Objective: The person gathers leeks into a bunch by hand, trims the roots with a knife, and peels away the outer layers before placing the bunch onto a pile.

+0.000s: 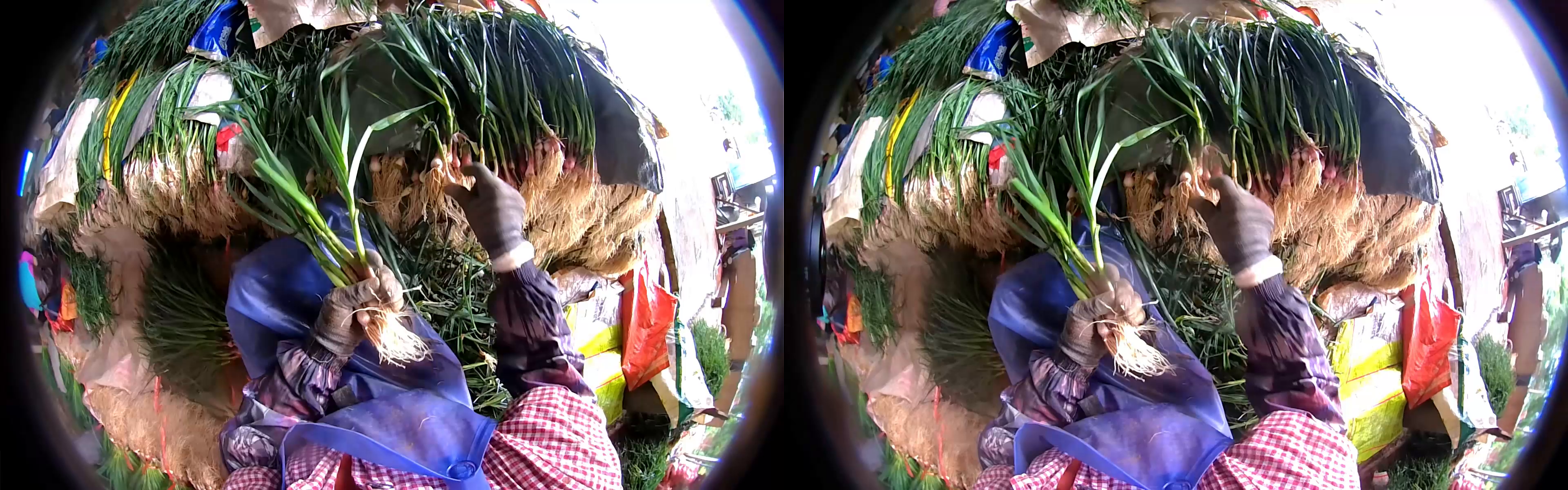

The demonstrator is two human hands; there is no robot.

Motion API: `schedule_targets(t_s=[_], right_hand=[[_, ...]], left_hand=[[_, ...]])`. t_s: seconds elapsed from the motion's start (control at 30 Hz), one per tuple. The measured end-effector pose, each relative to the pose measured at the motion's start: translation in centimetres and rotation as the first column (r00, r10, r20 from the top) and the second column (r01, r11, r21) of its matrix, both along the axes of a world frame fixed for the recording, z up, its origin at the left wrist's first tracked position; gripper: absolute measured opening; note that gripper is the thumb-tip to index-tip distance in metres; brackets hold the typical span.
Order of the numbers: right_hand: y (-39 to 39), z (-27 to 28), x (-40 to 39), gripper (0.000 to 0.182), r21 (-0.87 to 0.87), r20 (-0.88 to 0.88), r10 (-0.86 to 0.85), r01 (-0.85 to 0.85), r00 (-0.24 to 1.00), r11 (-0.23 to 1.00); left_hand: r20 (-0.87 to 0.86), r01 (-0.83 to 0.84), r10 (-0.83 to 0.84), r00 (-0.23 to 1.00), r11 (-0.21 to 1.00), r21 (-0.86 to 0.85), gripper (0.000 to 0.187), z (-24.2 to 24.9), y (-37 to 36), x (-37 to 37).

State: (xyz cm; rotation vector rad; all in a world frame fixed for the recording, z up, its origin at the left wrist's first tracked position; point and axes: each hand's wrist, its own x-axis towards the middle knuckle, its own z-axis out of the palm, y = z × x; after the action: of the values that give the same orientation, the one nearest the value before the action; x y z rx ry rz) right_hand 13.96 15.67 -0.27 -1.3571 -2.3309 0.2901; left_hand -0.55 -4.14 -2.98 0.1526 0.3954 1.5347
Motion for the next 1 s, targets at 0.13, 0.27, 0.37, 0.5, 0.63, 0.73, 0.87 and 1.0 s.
schedule_targets(t_s=[0.13, 0.27, 0.37, 0.5, 0.63, 0.73, 0.87, 1.0], right_hand=[[1.8, -2.3, -1.6, 0.018, 0.076, 0.266, 0.113, -0.138, 0.957, 0.988], [-4.4, -2.4, 3.2, 0.022, -0.207, 0.238, 0.58, -0.542, 0.779, 0.814], [-4.1, -1.6, 3.7, 0.027, -0.451, 0.657, 0.607, -0.412, 0.446, 0.791], [2.9, 1.1, -0.4, 0.035, 0.162, -0.035, 0.099, -0.092, 0.994, 0.982], [9.4, 2.6, -5.9, 0.035, -0.008, 0.273, -0.099, 0.105, 0.957, 0.994], [8.4, 3.1, -5.1, 0.032, -0.065, 0.051, -0.051, 0.055, 0.997, 0.996], [0.5, 2.0, -2.2, 0.022, -0.03, -0.404, 0.212, -0.244, 0.89, 0.969], [-6.7, 2.3, -3.1, 0.026, -0.71, -0.532, -0.151, -0.341, 0.833, 0.617]], left_hand=[[-0.012, -0.008, 0.01, 1.0, 0.991, 0.131, 0.025, 1.2, 0.0, -0.1], [-0.015, 0.003, 0.002, 1.0, 0.953, 0.302, 0.024, 2.3, -0.5, -2.4], [-0.025, -0.019, 0.027, 0.999, 0.96, 0.279, 0.024, 2.6, 0.2, -2.5], [-0.06, -0.003, 0.011, 0.998, 0.992, 0.127, 0.025, 1.3, 1.4, -1.7], [-0.097, 0.05, -0.048, 0.994, 0.999, 0.019, 0.025, 1.8, 1.5, -0.6], [-0.155, -0.016, -0.017, 0.988, 0.978, -0.206, 0.029, 4.0, 0.3, -0.6], [-0.36, -0.056, -0.055, 0.931, 0.956, -0.29, 0.032, 1.2, 0.3, -1.5], [-0.317, 0.051, -0.19, 0.929, 0.915, -0.4, 0.033, -1.0, 1.2, -0.4]])
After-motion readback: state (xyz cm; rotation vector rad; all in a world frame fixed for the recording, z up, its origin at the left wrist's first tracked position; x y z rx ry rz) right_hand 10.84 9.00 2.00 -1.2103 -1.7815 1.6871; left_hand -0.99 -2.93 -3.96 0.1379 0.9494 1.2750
